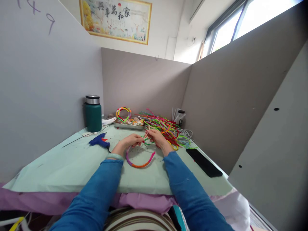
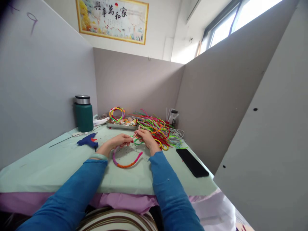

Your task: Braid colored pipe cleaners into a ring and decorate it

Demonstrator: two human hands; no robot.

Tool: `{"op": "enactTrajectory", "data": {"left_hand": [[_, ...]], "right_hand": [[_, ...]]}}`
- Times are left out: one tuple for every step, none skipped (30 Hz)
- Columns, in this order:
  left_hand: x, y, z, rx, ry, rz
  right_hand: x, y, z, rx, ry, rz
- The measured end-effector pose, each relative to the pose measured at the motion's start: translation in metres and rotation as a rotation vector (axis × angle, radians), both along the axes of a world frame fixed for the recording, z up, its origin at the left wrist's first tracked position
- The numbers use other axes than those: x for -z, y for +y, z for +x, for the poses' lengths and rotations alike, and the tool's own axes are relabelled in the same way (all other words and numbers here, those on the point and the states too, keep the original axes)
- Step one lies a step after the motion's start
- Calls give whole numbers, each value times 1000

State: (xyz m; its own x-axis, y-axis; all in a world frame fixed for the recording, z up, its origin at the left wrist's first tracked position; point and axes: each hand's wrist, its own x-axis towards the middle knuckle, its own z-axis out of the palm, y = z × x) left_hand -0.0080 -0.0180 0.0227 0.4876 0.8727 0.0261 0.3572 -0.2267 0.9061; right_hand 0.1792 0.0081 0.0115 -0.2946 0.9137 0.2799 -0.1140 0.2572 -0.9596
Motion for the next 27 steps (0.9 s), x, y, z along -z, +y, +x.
{"op": "enactTrajectory", "data": {"left_hand": [[0,0,0,4,4,-4],[1,0,0,9,15,-10],[1,0,0,22,30,-18],[1,0,0,41,46,-26],[2,1,0,65,58,-35],[3,1,0,89,66,-42],[4,1,0,111,71,-47],[5,1,1,128,74,-51],[5,1,1,142,82,-54],[6,2,0,155,95,-60],[7,2,0,172,111,-68],[8,2,0,189,127,-80],[8,2,-1,207,142,-91],[8,2,-1,225,153,-101],[7,2,-1,244,161,-108],[6,1,-2,261,165,-112],[5,0,-2,275,167,-116],[3,-1,-2,290,167,-119],[2,-3,-2,302,165,-122],[0,-4,-3,311,164,-126],[-1,-5,-3,313,161,-127],[-3,-6,-3,311,156,-126],[-3,-7,-3,306,148,-123],[-4,-7,-3,301,139,-122],[-4,-7,-3,299,130,-122],[-3,-6,-3,300,123,-124],[-2,-5,-4,304,122,-124]], "right_hand": [[0,1,1,-1,43,-5],[0,2,2,3,90,-9],[-1,3,4,9,145,-18],[-2,4,5,12,202,-33],[-3,4,7,12,257,-50],[-4,5,9,10,309,-65],[-4,6,11,10,356,-75],[-5,7,13,11,398,-82],[-5,8,15,13,434,-88],[-5,9,17,18,467,-94],[-6,10,20,30,496,-98],[-6,11,23,52,521,-97],[-5,13,26,82,544,-93],[-5,15,30,123,569,-85],[-5,17,34,171,596,-78],[-4,19,39,220,621,-76],[-4,21,44,271,644,-77],[-3,23,49,314,655,-82],[-2,24,53,343,660,-91],[-1,26,57,362,663,-103],[0,27,61,369,666,-117],[1,28,63,373,672,-134],[2,28,66,379,682,-148],[3,28,67,386,694,-157],[3,28,69,394,705,-159],[3,28,70,399,717,-156],[4,28,70,400,730,-149]]}}
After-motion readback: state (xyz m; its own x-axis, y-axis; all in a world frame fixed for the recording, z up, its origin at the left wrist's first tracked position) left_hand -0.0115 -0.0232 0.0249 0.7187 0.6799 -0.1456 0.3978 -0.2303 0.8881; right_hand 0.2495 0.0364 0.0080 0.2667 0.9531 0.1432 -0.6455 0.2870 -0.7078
